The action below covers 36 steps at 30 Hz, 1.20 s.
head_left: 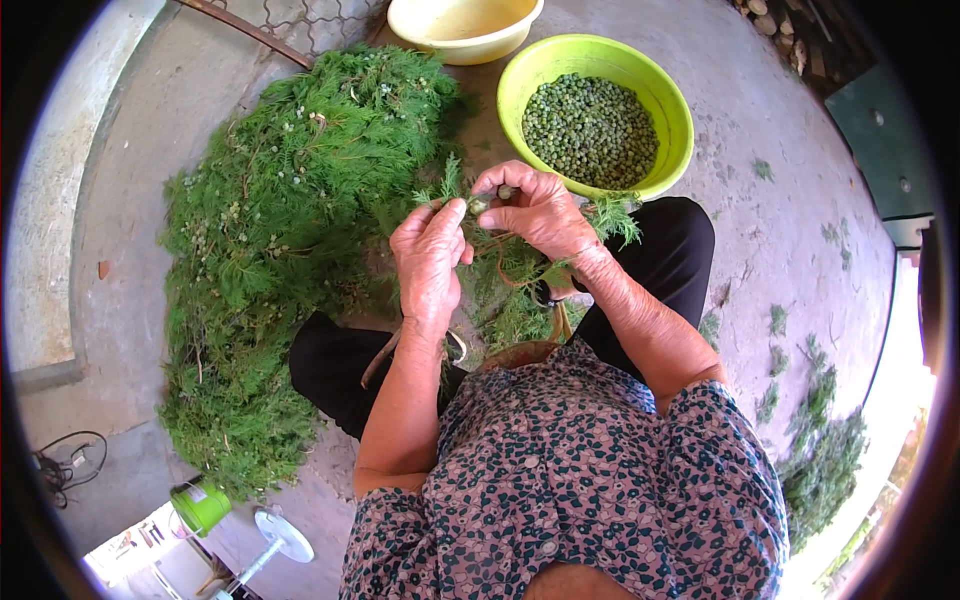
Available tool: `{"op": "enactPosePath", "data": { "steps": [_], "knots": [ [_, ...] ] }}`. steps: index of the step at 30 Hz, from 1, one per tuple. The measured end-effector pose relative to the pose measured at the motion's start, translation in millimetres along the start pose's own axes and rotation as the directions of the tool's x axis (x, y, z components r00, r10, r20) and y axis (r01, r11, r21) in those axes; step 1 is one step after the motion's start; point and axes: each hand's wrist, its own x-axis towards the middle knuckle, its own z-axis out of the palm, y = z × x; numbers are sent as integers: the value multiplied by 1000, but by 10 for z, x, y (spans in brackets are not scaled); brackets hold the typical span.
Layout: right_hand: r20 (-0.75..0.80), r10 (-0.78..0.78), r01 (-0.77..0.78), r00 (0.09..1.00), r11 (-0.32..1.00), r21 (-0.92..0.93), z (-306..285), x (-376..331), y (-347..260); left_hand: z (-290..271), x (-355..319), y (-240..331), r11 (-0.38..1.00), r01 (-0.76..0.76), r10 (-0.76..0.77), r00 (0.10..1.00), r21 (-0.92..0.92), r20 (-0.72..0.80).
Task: The person picks seeds from evergreen branches by hand and places them into a plastic bowl.
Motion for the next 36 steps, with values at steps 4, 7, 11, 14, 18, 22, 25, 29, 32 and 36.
{"op": "enactPosePath", "data": {
  "steps": [4,7,11,14,18,22,25,29,32,36],
  "knots": [
    [-26,-7,7,1000,1000,8,18,13,-42,22,-19,65,989,40,-42,999,141,9],
    [-14,10,-9,1000,997,73,12,18,-16,55,-17,88,967,32,-40,999,251,27],
    [10,-40,40,999,998,57,24,-2,-8,18,9,51,973,2,-13,999,229,47],
    [-14,-34,35,999,997,65,35,6,17,-9,10,49,976,-2,-19,995,219,97],
    [29,311,-298,950,872,389,60,41,-50,12,8,83,974,11,-40,991,227,127],
    [60,436,-361,898,652,667,-6,112,21,13,8,69,976,-25,-4,991,214,135],
    [-54,376,-318,925,845,431,-211,163,-212,-80,6,50,980,-59,34,991,190,130],
    [-301,-394,38,868,658,-752,-903,356,-194,43,-37,93,981,-98,86,993,165,79],
    [-285,-516,21,808,508,-861,-1070,310,-277,27,-36,94,978,-129,113,989,165,99],
    [187,-33,152,982,727,-670,-755,245,-370,-19,6,47,988,-115,104,989,99,105]
  ]
}}
